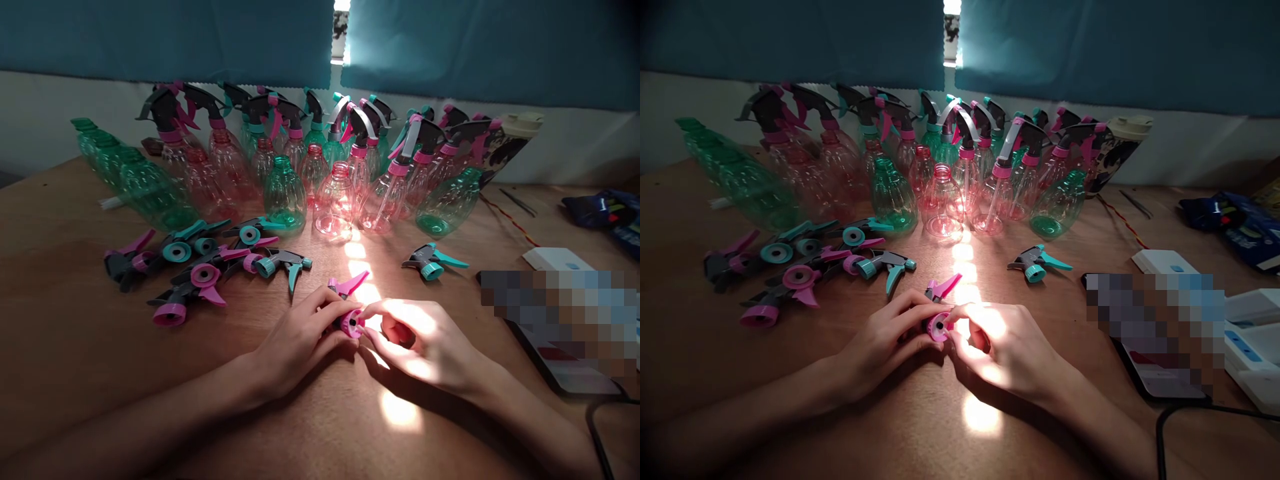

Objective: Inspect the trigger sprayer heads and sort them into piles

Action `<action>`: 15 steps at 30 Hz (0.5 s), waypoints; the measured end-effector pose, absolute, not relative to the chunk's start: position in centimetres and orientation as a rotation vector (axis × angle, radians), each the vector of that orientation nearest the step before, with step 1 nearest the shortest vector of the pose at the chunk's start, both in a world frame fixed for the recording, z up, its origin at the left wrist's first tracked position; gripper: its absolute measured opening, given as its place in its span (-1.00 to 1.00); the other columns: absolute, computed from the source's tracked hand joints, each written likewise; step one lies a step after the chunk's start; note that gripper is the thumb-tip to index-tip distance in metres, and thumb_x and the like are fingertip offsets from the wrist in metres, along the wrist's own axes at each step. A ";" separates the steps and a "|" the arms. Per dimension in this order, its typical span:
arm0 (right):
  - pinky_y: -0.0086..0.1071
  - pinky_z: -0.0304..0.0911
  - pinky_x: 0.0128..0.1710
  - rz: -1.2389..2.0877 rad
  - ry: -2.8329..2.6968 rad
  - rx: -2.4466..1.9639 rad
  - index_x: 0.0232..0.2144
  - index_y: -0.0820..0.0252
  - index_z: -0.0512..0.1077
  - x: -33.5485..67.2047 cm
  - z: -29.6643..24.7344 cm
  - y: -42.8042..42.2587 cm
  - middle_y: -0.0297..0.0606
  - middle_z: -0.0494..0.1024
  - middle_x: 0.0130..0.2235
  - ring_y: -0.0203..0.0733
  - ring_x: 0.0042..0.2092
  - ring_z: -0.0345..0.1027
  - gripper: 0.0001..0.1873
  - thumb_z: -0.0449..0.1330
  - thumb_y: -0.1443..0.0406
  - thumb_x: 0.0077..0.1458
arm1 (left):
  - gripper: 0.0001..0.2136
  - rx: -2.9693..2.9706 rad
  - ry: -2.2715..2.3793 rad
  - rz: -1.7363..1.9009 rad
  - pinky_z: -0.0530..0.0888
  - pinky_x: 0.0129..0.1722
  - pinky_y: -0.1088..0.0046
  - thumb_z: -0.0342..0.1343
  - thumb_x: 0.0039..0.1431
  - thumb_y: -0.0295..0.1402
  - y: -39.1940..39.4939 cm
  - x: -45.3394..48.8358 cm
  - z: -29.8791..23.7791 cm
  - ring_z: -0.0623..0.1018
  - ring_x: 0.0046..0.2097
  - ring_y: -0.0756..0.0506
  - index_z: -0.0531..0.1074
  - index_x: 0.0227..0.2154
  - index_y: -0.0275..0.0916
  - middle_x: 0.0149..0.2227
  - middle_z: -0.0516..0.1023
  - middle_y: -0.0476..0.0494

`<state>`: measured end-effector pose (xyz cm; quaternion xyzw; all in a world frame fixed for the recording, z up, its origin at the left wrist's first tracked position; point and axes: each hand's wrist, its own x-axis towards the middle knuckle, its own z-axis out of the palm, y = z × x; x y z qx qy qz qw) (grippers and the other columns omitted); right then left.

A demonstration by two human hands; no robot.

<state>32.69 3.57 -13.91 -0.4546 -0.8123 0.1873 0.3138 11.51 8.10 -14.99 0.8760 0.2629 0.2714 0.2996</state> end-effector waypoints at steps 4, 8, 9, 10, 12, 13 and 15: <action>-0.46 0.09 -0.55 0.528 -2.144 -1.230 -0.23 0.22 0.48 32.6 -13.6 3.5 -0.45 0.37 -0.57 -0.37 -0.57 0.18 -0.84 0.16 0.38 0.12 | -0.70 2.350 0.692 0.726 0.46 -0.11 0.44 0.06 0.26 -0.40 8.0 11.6 -15.2 0.47 -0.16 -0.07 0.34 0.05 -0.20 -0.17 0.39 -0.12; -0.44 0.08 -0.55 0.470 -2.153 -1.230 -0.23 0.27 0.50 32.5 -13.6 3.4 -0.41 0.38 -0.57 -0.36 -0.56 0.19 -0.83 0.15 0.35 0.14 | -0.70 2.377 0.708 0.722 0.46 -0.08 0.41 0.08 0.26 -0.39 7.9 11.8 -15.4 0.47 -0.12 -0.08 0.34 0.05 -0.18 -0.15 0.39 -0.11; -0.44 0.08 -0.56 0.465 -2.159 -1.217 -0.22 0.29 0.50 32.5 -13.7 3.4 -0.40 0.39 -0.57 -0.36 -0.56 0.19 -0.82 0.15 0.35 0.15 | -0.70 2.378 0.712 0.725 0.46 -0.07 0.39 0.08 0.26 -0.39 7.9 11.9 -15.4 0.46 -0.12 -0.09 0.34 0.05 -0.18 -0.14 0.39 -0.11; -0.44 0.09 -0.56 0.469 -2.163 -1.200 -0.20 0.30 0.49 32.5 -13.8 3.4 -0.39 0.39 -0.56 -0.36 -0.56 0.19 -0.81 0.14 0.35 0.15 | -0.70 2.375 0.712 0.732 0.46 -0.07 0.39 0.07 0.26 -0.39 8.0 11.9 -15.4 0.46 -0.12 -0.09 0.35 0.04 -0.17 -0.14 0.39 -0.11; -0.45 0.10 -0.56 0.496 -2.153 -1.162 -0.13 0.30 0.47 32.4 -14.1 3.4 -0.39 0.40 -0.54 -0.37 -0.56 0.19 -0.77 0.13 0.36 0.17 | -0.72 2.365 0.709 0.749 0.46 -0.08 0.39 0.06 0.26 -0.40 8.0 11.9 -15.4 0.46 -0.12 -0.09 0.36 0.03 -0.18 -0.15 0.39 -0.12; -0.46 0.11 -0.56 0.506 -2.138 -1.147 -0.10 0.30 0.46 32.3 -14.3 3.3 -0.40 0.41 -0.54 -0.37 -0.56 0.19 -0.76 0.13 0.36 0.18 | -0.73 2.359 0.703 0.755 0.46 -0.09 0.39 0.06 0.26 -0.41 8.1 11.9 -15.4 0.46 -0.13 -0.09 0.36 0.02 -0.19 -0.15 0.39 -0.12; -0.47 0.12 -0.56 0.500 -2.102 -1.142 -0.09 0.29 0.45 32.0 -14.7 3.3 -0.41 0.39 -0.55 -0.38 -0.58 0.18 -0.75 0.14 0.34 0.18 | -0.73 2.349 0.685 0.754 0.47 -0.13 0.41 0.06 0.26 -0.42 8.2 11.9 -15.4 0.46 -0.16 -0.08 0.37 0.02 -0.19 -0.16 0.40 -0.12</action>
